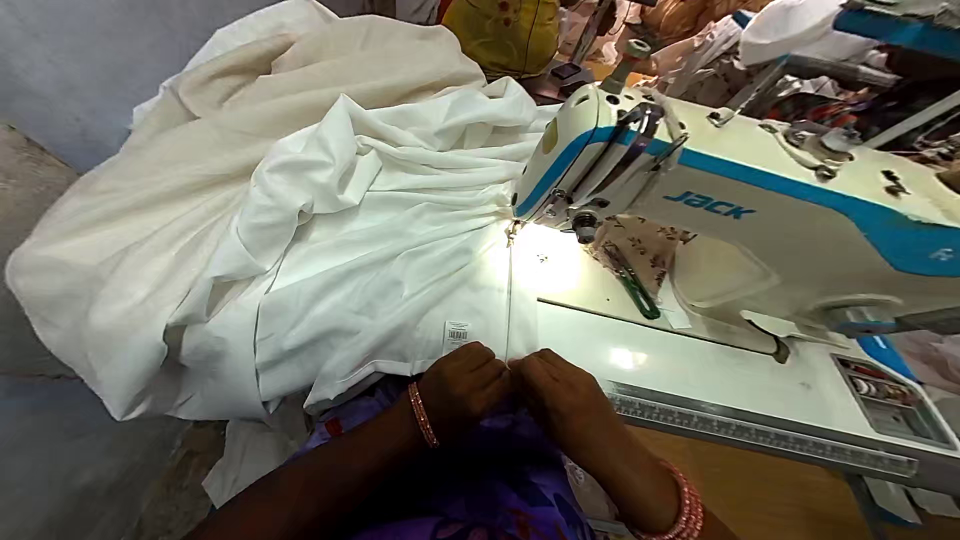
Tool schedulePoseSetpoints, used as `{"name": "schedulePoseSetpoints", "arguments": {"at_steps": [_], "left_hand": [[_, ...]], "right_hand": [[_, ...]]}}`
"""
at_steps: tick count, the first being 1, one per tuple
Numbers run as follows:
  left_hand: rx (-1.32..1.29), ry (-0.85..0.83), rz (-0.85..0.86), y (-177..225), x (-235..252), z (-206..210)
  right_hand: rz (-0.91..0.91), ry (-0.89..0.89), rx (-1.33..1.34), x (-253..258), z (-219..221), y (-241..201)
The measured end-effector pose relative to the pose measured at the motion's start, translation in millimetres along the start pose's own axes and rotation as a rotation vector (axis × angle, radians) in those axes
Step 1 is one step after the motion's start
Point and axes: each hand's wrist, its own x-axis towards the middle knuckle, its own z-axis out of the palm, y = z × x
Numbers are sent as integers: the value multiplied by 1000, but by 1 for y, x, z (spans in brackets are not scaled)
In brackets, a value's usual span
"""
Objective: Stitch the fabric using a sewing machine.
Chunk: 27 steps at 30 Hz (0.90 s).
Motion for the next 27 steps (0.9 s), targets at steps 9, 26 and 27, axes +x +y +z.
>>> {"name": "schedulePoseSetpoints", "arguments": {"at_steps": [9,26,27], "left_hand": [[-160,-185,-82,-29,23,-7],[-311,-371,-193,-44,38,-24],[-316,-383,-191,-45,38,-25]], "right_hand": [[183,73,-19,13,14,10],[376,66,53,-15,33,-20],[345,61,9,-16,34,-21]]}}
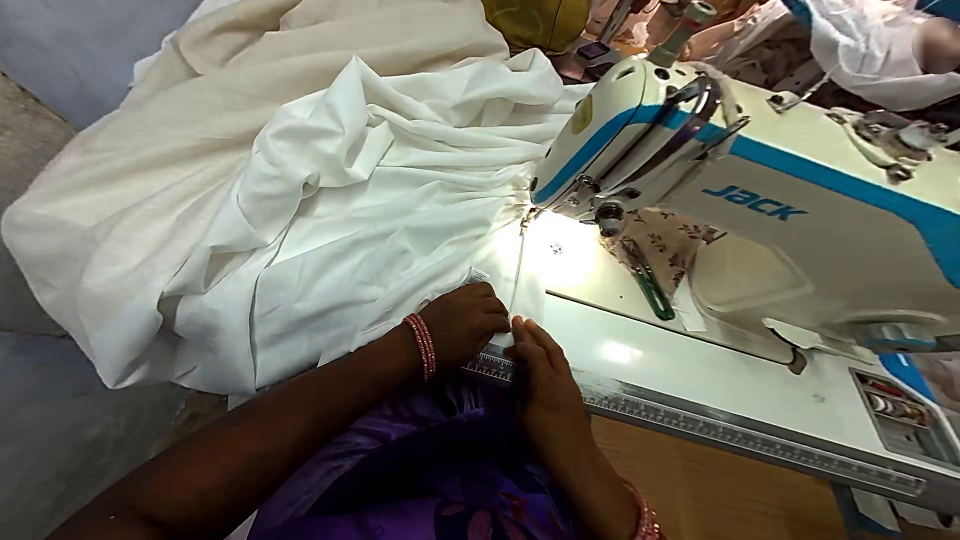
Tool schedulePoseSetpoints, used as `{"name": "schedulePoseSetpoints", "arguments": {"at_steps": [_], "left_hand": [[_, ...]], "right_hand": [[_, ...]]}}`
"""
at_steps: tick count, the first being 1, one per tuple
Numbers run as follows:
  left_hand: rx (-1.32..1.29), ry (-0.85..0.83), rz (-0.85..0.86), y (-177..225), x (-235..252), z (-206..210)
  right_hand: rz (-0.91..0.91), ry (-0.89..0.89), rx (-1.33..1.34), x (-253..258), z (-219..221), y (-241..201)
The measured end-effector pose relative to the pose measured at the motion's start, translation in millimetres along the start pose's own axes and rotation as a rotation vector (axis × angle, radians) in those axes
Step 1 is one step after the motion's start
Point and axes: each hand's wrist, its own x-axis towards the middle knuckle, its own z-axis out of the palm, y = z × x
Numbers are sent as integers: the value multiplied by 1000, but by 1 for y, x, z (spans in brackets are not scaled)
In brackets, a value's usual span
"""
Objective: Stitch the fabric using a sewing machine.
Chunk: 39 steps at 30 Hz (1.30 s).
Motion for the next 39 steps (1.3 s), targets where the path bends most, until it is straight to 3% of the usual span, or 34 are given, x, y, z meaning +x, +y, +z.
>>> {"name": "schedulePoseSetpoints", "arguments": {"at_steps": [5,15,20,30,35,39], "left_hand": [[-6,-7,47,-12,7,-2],[-22,-146,88,-61,49,-20],[-40,-336,-116,-62,73,-36],[19,-179,46,-97,86,-27],[34,-219,-6,-97,92,-31],[24,-127,63,-107,92,-25]], "right_hand": [[-71,-48,-136,17,-6,1],[49,-115,32,71,-7,38],[62,-126,59,94,-6,52],[111,-127,76,114,2,66],[100,-99,35,115,8,65],[126,-105,67,117,9,65]]}}
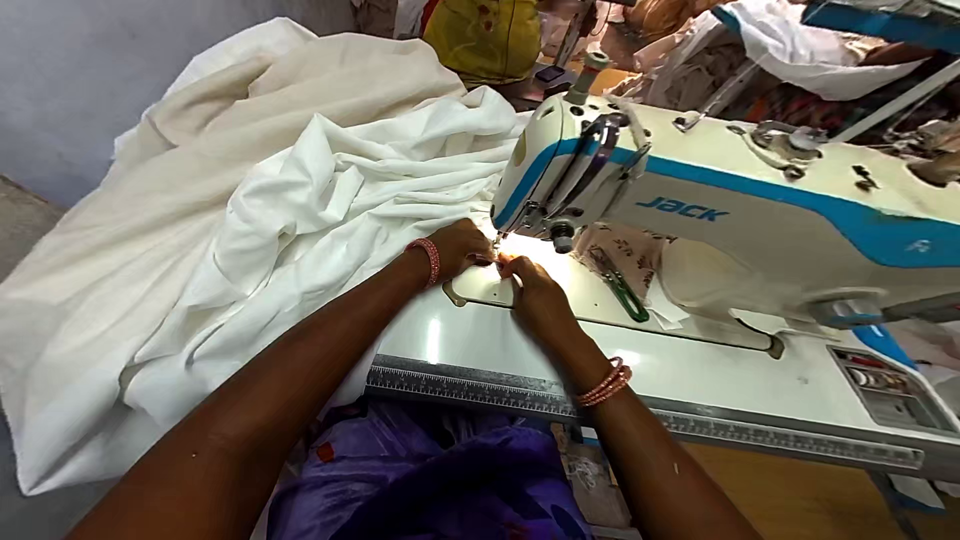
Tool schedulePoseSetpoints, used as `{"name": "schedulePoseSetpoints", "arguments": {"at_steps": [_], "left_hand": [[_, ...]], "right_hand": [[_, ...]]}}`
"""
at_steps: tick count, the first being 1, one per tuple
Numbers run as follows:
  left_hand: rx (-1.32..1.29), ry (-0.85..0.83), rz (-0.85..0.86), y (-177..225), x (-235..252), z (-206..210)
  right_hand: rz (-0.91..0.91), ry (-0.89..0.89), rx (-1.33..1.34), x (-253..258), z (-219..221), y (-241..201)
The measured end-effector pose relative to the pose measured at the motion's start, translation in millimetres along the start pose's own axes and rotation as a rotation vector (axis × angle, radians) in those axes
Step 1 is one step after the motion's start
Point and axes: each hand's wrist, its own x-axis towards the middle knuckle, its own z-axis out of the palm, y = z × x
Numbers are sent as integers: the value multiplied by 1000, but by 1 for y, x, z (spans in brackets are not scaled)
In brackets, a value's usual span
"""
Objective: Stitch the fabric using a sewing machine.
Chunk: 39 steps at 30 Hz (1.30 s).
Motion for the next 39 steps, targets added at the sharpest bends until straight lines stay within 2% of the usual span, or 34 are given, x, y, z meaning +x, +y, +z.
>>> {"name": "schedulePoseSetpoints", "arguments": {"at_steps": [5,6,8,10,12,14,17,21,26,34,39], "left_hand": [[-1,-38,-83,6,1,-4],[2,-54,-107,8,2,-6],[24,-111,-166,9,6,-9],[43,-217,-261,17,13,-14],[68,-184,-218,12,14,-11],[74,-175,-221,9,15,-11],[88,-185,-248,6,19,-12],[85,-153,-266,4,20,-11],[85,-173,-300,3,21,-12],[87,-134,-233,2,18,-8],[85,-183,-283,8,21,-13]], "right_hand": [[75,-65,108,-8,-24,1],[109,4,108,-16,-35,3],[178,261,65,-40,-60,19],[269,505,-85,-69,-89,46],[389,576,-248,-93,-113,76],[483,499,-341,-110,-121,106],[444,433,-413,-118,-116,126],[447,417,-419,-121,-113,126],[543,345,-437,-122,-108,122],[473,409,-455,-121,-110,122],[473,426,-487,-120,-108,126]]}}
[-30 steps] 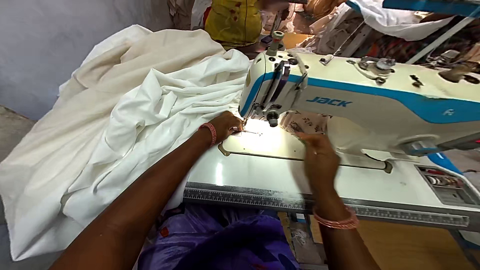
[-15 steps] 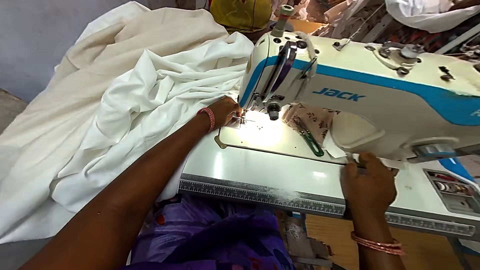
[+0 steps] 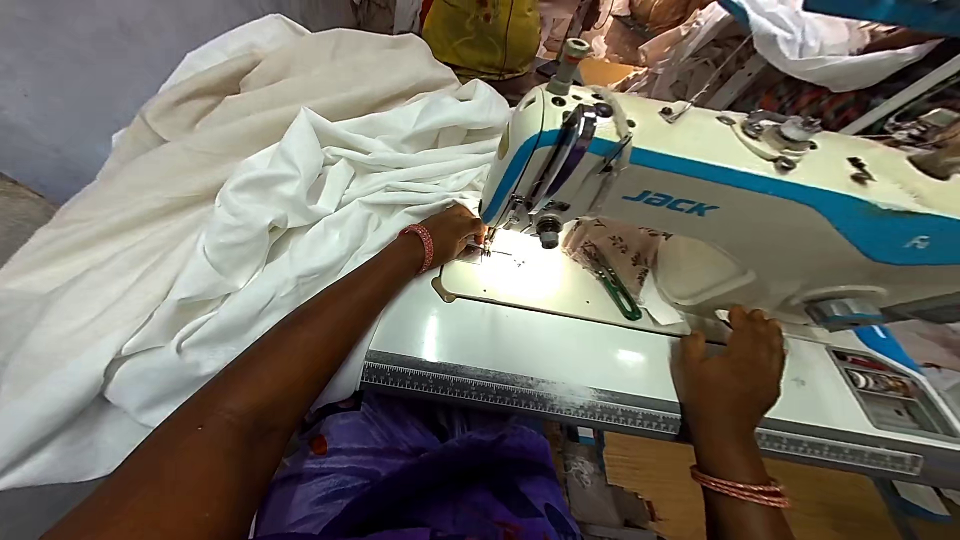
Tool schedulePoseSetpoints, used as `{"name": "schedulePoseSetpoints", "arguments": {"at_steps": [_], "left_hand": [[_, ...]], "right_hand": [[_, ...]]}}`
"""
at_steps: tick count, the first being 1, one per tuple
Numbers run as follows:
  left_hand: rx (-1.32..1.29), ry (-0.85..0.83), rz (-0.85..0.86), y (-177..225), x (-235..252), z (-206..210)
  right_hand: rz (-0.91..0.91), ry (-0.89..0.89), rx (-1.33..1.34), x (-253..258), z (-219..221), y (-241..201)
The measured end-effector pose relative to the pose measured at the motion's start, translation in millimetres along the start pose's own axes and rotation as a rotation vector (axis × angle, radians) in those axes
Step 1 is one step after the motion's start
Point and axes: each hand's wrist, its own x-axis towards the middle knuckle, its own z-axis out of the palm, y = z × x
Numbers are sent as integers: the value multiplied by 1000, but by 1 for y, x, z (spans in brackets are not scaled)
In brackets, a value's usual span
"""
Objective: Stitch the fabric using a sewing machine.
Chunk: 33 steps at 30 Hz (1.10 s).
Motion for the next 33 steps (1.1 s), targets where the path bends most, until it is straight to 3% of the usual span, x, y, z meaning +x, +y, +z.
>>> {"name": "schedulePoseSetpoints", "arguments": {"at_steps": [4,7,10,12,16,20,23,26,29,33], "left_hand": [[166,-171,-119,26,-9,-12],[258,-120,-372,70,-48,-18],[127,-97,-751,102,-81,-25],[-24,-134,-849,90,-78,-22],[-94,-37,-735,29,-40,-17],[-159,-32,-435,-18,5,-30],[-206,2,-271,-25,24,-16],[-205,97,-212,-19,22,-3],[-209,198,-183,-19,18,5],[-144,174,-240,-14,20,6]], "right_hand": [[-12,35,57,-1,-3,-3],[-96,45,203,-6,-12,-43],[-286,-247,341,-8,-4,-116],[-434,-401,402,6,18,-156],[-552,-385,334,38,59,-184],[-614,-353,319,20,45,-188],[-641,-296,320,1,43,-188],[-601,-313,372,-7,43,-192],[-568,-372,360,-7,43,-195],[-575,-397,297,-9,40,-199]]}}
